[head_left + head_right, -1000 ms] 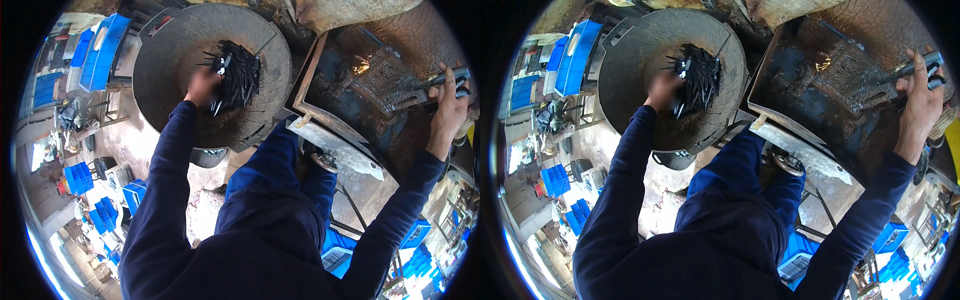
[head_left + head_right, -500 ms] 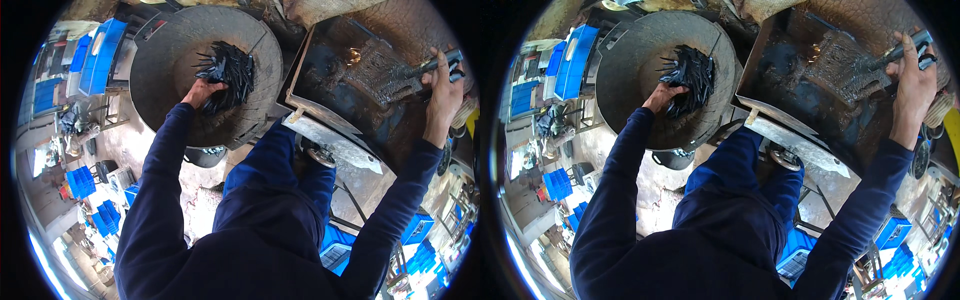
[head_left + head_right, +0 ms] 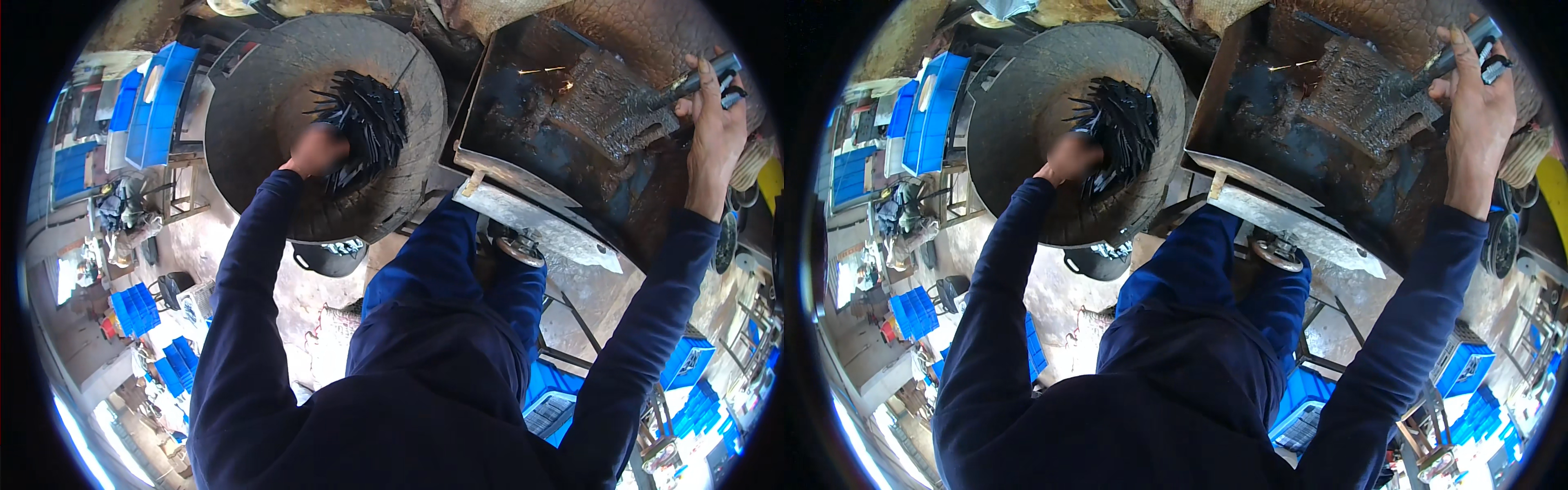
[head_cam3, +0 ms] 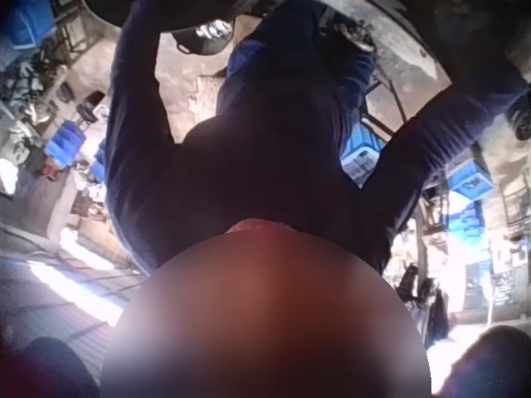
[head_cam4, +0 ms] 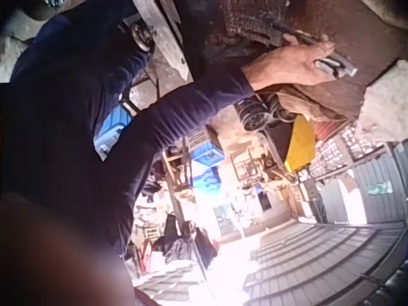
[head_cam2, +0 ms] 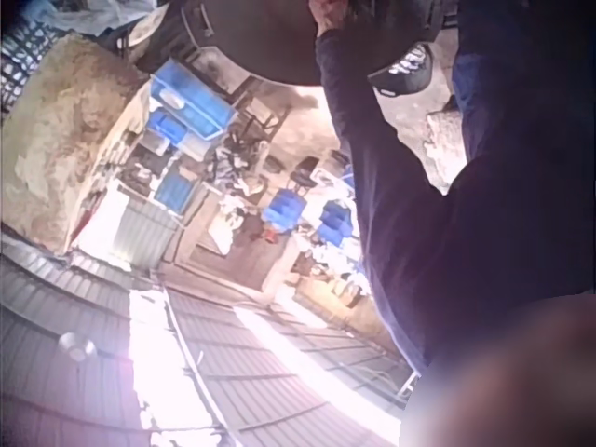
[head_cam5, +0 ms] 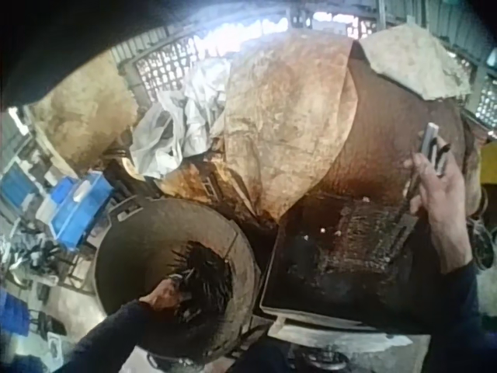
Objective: Fabricating and measuring small metal parts using a manual press and a caliper.
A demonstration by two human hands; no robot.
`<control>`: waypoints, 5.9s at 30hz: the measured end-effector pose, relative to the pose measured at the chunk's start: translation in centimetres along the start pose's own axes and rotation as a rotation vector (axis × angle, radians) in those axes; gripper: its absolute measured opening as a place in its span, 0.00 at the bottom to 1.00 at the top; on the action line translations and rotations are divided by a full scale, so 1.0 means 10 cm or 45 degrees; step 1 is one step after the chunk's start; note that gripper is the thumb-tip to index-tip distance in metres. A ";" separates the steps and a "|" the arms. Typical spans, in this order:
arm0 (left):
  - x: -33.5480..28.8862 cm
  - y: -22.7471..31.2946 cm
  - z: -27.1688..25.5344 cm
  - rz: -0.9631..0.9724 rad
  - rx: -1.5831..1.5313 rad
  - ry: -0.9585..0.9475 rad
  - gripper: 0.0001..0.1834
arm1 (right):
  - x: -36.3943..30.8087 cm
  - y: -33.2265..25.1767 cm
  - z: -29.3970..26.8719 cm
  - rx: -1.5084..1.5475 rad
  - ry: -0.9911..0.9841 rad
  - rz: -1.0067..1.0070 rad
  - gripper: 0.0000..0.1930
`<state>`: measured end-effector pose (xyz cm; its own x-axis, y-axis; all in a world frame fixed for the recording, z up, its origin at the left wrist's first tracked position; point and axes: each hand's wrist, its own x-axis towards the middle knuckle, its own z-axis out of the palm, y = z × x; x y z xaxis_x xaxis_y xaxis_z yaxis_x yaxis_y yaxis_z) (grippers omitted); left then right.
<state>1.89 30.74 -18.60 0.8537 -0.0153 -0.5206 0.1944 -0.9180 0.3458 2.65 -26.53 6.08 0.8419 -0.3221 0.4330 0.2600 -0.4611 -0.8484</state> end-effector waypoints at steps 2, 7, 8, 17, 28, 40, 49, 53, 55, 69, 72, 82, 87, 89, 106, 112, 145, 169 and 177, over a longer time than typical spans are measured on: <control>-0.09 -0.04 -0.12 -0.037 0.006 0.039 0.24 | 0.00 0.00 0.01 -0.008 0.005 0.002 0.22; -0.45 -0.16 -0.42 -0.019 -0.141 0.189 0.21 | -0.01 0.00 0.02 -0.026 0.010 0.007 0.22; -0.57 -0.16 -0.51 0.021 -0.213 0.234 0.21 | -0.01 -0.01 0.03 -0.026 0.018 0.017 0.21; -1.11 0.42 -0.91 0.181 -0.454 0.449 0.16 | -0.02 0.02 0.03 -0.037 0.047 0.005 0.22; -0.62 0.97 -0.04 0.049 -0.941 0.157 0.15 | -0.07 -0.16 0.11 0.088 0.034 0.045 0.24; -0.84 1.14 -0.19 0.003 -1.246 0.088 0.09 | -0.06 -0.13 0.09 0.102 0.036 0.034 0.24; -1.33 1.87 -0.26 0.348 -1.641 0.116 0.12 | -0.05 -0.14 0.12 0.152 -0.011 0.023 0.25; -1.68 2.28 -0.31 0.391 -1.835 -0.162 0.12 | 0.01 0.02 0.03 0.187 -0.040 -0.013 0.25; -1.82 2.43 -0.31 0.481 -1.907 -0.333 0.11 | 0.04 0.08 -0.04 0.180 -0.040 -0.043 0.25; -2.69 3.07 -0.58 2.010 -1.687 -0.425 0.11 | -0.05 -0.17 0.10 0.090 0.108 0.069 0.19; -2.88 3.22 -0.35 2.032 -1.887 -0.187 0.07 | -0.07 -0.15 0.09 0.083 0.121 0.064 0.19; -2.95 3.17 -0.19 2.069 -2.071 0.159 0.03 | -0.07 -0.15 0.14 0.088 0.128 0.052 0.18; -2.89 3.25 -0.31 2.083 -2.073 0.030 0.05 | -0.05 -0.13 0.14 0.080 0.126 0.060 0.18; -2.87 3.29 -0.36 2.081 -2.060 0.013 0.06 | -0.07 -0.15 0.16 0.069 0.141 0.069 0.17; -1.94 3.19 0.05 1.149 -1.146 0.300 0.07 | -0.05 -0.07 0.14 0.159 -0.010 0.032 0.23; -1.25 3.54 0.16 1.301 -0.692 0.671 0.09 | 0.02 0.09 0.06 0.179 -0.034 0.031 0.24; -1.22 3.49 0.13 0.998 -0.258 0.565 0.14 | 0.01 -0.03 0.09 0.120 -0.031 0.050 0.22; -1.25 3.49 0.14 0.900 -0.249 0.550 0.14 | 0.01 -0.18 0.11 0.118 0.012 0.244 0.19; -1.20 3.51 0.17 0.987 -0.529 0.726 0.14 | -0.37 -0.40 -0.13 0.267 -0.044 0.384 0.15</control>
<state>-2.33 -1.96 -1.56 0.8955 -0.2529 0.3661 -0.4449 -0.5268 0.7243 -2.17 -24.56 8.27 0.9099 -0.3881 0.1468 0.0861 -0.1694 -0.9818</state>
